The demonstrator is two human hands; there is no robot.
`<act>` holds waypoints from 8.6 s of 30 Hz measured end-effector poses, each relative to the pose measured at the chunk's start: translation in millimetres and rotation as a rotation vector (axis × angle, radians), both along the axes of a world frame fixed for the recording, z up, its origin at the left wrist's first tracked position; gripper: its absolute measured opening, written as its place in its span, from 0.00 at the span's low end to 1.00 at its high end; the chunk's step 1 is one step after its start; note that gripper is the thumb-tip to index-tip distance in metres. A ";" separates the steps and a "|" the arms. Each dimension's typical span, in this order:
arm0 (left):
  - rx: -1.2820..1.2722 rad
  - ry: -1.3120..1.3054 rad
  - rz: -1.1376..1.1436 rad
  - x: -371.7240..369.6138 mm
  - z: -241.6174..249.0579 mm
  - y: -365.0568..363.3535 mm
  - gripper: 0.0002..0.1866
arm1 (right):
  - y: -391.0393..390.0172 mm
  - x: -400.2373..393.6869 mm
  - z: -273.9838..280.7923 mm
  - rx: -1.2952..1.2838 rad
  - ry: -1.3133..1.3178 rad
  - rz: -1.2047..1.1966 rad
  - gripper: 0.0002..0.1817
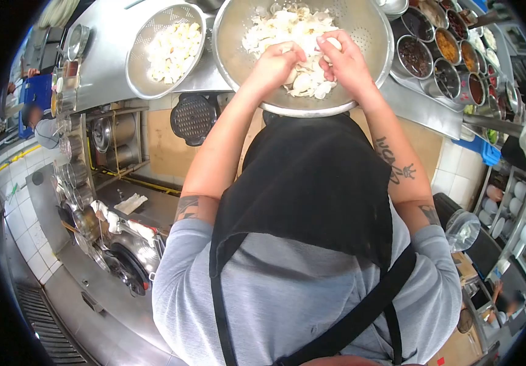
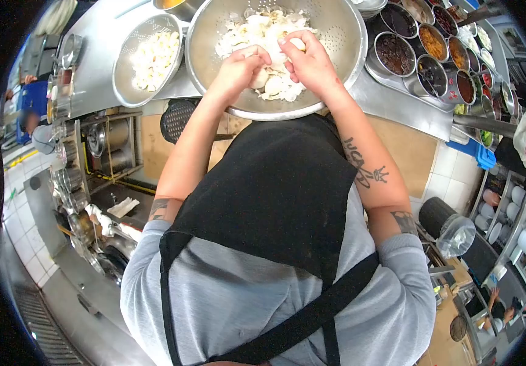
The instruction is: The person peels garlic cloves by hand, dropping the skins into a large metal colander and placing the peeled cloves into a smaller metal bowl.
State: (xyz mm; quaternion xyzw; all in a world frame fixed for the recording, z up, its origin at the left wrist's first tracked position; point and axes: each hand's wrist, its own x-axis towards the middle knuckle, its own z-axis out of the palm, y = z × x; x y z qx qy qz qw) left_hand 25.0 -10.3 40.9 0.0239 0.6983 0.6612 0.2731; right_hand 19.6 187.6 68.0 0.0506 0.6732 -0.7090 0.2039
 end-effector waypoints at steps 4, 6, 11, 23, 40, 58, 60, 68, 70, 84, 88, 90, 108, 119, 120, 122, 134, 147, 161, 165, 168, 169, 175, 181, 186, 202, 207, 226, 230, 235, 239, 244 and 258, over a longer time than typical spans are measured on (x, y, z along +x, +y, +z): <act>-0.783 0.676 0.131 4.6 -12.2 0.2 0.21 | 1.0 -0.1 -6.8 -0.172 -0.088 -0.038 0.19; -0.880 0.869 0.111 5.8 -18.7 -5.1 0.27 | 2.3 1.2 -6.3 -0.236 -0.082 -0.023 0.20; -0.751 0.625 0.055 10.7 19.3 -1.9 0.29 | 0.0 -1.7 -13.4 -0.143 0.065 -0.009 0.30; 0.301 -0.027 0.441 16.8 11.9 32.0 0.20 | -0.6 0.7 -6.0 0.021 0.158 0.135 0.18; 0.013 0.251 0.395 13.8 4.5 43.1 0.22 | -7.9 0.9 -20.5 0.179 0.392 0.176 0.13; -0.189 0.148 0.375 1.3 6.7 24.2 0.20 | -1.2 -1.9 7.1 0.037 -0.032 0.253 0.15; 0.054 -0.111 0.386 -2.0 2.0 20.3 0.19 | -0.5 -3.4 0.6 0.001 0.013 0.194 0.16; -0.156 0.341 0.198 3.3 13.2 18.9 0.21 | -5.4 0.6 -9.4 -0.003 0.140 0.166 0.18; -0.190 0.470 0.220 5.8 15.8 22.5 0.22 | -4.4 -0.6 -13.0 -0.075 0.176 0.181 0.18; -0.322 0.379 0.208 11.0 19.8 36.9 0.15 | -15.9 6.5 -1.2 -0.148 -0.182 0.197 0.22; -0.354 0.412 0.265 10.6 8.6 41.9 0.15 | -20.2 1.8 -14.3 -0.109 -0.242 0.164 0.21; -0.345 0.357 0.277 12.5 11.7 42.2 0.15 | -20.2 2.4 -26.6 -0.014 -0.152 0.191 0.25; 0.245 -0.304 0.383 4.8 15.8 27.2 0.20 | -4.7 1.3 -21.8 0.183 0.317 0.282 0.20; 0.323 -0.237 0.357 8.0 17.9 43.2 0.16 | -14.0 3.0 -6.3 0.398 0.585 0.064 0.21; 0.339 -0.217 0.346 7.7 17.9 43.5 0.16 | -11.0 1.0 -2.7 0.401 0.569 0.103 0.21; 0.338 -0.143 0.466 12.4 19.1 53.1 0.14 | -8.9 -1.4 -1.3 0.408 0.564 0.146 0.20; 0.522 -0.280 0.419 9.7 33.6 45.4 0.13 | -16.4 4.9 10.2 0.296 0.605 0.012 0.15; 0.440 -0.204 0.377 17.9 30.4 56.2 0.13 | -11.8 -15.2 -13.8 0.196 0.563 -0.113 0.16; 0.351 -0.297 0.348 11.9 28.4 28.4 0.08 | 3.4 -6.6 16.9 0.280 0.316 0.325 0.20; 0.063 -0.197 0.371 15.0 10.1 42.2 0.09 | -5.5 -1.7 15.6 0.566 0.384 0.409 0.21; 0.044 -0.191 0.308 12.9 -0.6 36.3 0.09 | -12.7 2.4 -14.9 0.561 0.396 0.301 0.21; 0.041 -0.204 0.284 10.6 -0.9 35.0 0.09 | -15.1 3.0 -19.9 0.558 0.397 0.254 0.20; 0.225 -0.347 0.340 6.9 11.7 34.5 0.08 | -5.2 -5.6 -22.3 0.220 0.083 0.152 0.18; 0.329 -0.316 0.373 7.1 25.9 31.8 0.06 | 0.4 -5.9 -9.4 -0.296 -0.129 0.057 0.14; 0.113 0.074 0.326 8.8 15.5 34.1 0.04 | -13.3 -3.0 -4.5 -0.355 -0.105 0.028 0.13; -0.139 0.027 0.291 15.7 14.4 7.9 0.14 | -45.6 -48.6 15.4 -0.393 -0.133 -0.046 0.13; -0.471 0.335 0.079 17.5 -1.1 8.2 0.20 | -136.6 -89.9 37.2 -0.149 -0.183 0.368 0.15; -0.420 0.337 0.434 -5.5 14.5 15.3 0.17 | -59.6 -32.3 16.0 0.817 0.422 0.110 0.21; -0.281 0.582 0.463 -7.3 7.7 36.2 0.13 | -45.7 -21.0 -9.1 0.380 0.527 -0.015 0.21; -0.142 0.741 0.491 -5.8 5.4 55.0 0.11 | -29.3 -11.0 -9.1 0.442 0.645 -0.078 0.21; -0.062 0.617 0.442 -8.1 -3.6 59.0 0.11 | -30.2 -5.3 -16.7 0.334 0.577 -0.180 0.20; 0.298 0.339 0.490 -6.6 6.3 60.1 0.11 | -31.6 -2.8 -9.0 0.274 0.563 -0.176 0.22; 0.606 -0.228 0.368 -2.6 16.8 15.6 0.12 | -14.4 -16.4 -7.1 -0.160 0.053 0.011 0.11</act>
